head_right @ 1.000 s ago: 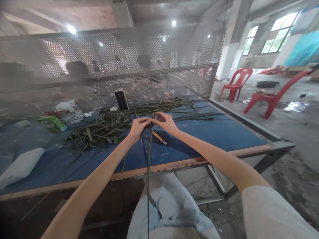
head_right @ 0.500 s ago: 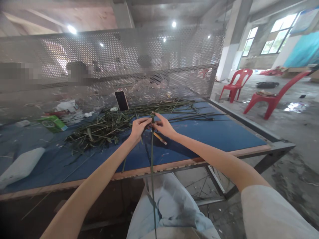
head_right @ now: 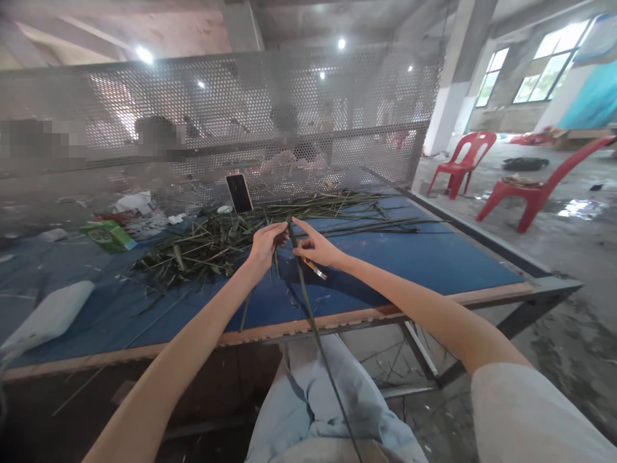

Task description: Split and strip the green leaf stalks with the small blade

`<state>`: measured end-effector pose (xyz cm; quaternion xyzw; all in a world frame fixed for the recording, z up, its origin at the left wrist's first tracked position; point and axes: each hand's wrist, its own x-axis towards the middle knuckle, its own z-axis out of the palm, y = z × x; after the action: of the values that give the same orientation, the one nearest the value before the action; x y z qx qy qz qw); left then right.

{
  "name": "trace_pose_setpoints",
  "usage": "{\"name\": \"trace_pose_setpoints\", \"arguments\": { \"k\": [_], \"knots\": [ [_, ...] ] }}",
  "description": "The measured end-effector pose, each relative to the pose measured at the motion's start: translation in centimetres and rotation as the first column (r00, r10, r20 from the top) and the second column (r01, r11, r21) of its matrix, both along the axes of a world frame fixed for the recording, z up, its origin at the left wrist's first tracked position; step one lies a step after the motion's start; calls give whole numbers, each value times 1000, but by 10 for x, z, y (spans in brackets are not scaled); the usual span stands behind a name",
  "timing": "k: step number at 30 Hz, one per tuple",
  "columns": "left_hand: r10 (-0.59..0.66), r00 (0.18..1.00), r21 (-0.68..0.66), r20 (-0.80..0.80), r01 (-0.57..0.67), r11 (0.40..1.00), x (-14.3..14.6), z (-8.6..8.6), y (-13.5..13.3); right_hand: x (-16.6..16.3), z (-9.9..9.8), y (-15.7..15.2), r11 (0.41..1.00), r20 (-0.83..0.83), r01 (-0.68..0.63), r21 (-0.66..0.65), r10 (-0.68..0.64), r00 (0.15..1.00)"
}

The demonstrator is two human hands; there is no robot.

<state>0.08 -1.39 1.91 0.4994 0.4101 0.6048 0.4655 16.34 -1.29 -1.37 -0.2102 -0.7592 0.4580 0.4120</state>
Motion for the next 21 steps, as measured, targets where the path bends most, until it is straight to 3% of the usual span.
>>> {"name": "trace_pose_setpoints", "arguments": {
  "k": [8, 21],
  "knots": [
    [19, 999, -8, 42, -18, 1000, -2, 3, 0, 3, 9, -4, 992, 3, -16, -122, 17, 1000],
    [-68, 991, 116, -116, 81, 990, 13, -1, -7, 3, 12, -6, 938, -171, 340, -73, -347, 922]
  ]
}}
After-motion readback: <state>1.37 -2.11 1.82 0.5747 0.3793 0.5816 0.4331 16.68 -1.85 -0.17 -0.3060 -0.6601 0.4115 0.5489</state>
